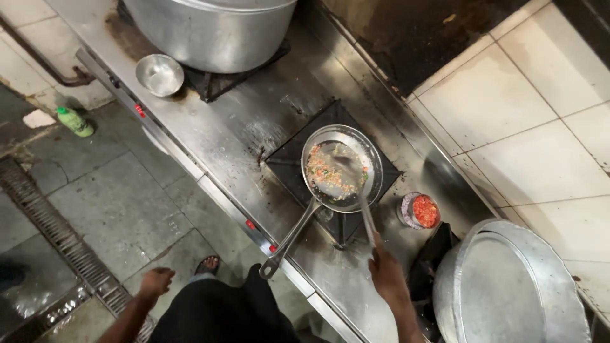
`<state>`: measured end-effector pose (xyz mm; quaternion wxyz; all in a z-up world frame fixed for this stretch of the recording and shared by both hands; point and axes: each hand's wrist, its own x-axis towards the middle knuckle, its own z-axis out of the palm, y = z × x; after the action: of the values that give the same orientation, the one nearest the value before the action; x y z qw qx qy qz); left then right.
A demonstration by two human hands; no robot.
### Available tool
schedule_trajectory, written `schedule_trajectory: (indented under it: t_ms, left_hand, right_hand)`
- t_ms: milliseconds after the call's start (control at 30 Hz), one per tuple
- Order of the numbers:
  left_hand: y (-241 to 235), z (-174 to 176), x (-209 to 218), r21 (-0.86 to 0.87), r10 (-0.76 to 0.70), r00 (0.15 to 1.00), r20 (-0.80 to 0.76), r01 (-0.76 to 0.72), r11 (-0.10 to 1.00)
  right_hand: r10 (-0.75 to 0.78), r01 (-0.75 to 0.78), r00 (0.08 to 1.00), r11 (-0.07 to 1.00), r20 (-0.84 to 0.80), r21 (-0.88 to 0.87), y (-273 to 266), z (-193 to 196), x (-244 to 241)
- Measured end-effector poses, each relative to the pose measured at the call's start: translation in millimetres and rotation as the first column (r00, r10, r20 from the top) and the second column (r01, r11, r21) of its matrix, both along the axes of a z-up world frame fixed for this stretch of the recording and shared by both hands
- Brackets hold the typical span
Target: The person lights the gas burner under a frying pan, adds chopped ingredients by hand from small bowls into the heated oil, then stirs the mixture with a ladle. They add chopped tomatoes and onions from containers and continue stirring the cooking mixture in the pan.
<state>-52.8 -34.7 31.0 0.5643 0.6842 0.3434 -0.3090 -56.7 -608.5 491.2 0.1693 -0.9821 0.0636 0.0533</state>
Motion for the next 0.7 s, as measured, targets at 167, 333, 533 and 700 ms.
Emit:
schedule_trajectory:
  t_ms: [167,333,533,700]
  left_hand:
    - [-15,-4,-21,-0.092,0.069,0.998,-0.001,-0.069,0.993]
    - [-27,-6,-23,0.066,-0.120,0.993,0.003,0.120,0.991]
    - [-32,5,-15,0.113,-0.259,0.964,0.058,0.251,0.961]
    - [-28,7,-8,0.143,-0.192,0.970,0.152,0.170,0.975]
  right_hand:
    - [-0.562,0.670,0.679,0.738,-0.473,0.084,22,53,-29]
    - [-0.365,0.646,0.759,0.523,-0.539,0.556,24,24,-36]
    - [-0.432,0.579,0.814,0.545,-0.388,0.607,67,-8,-9]
    - [-0.459,0.629,0.777,0.578,-0.430,0.519,28,3,-42]
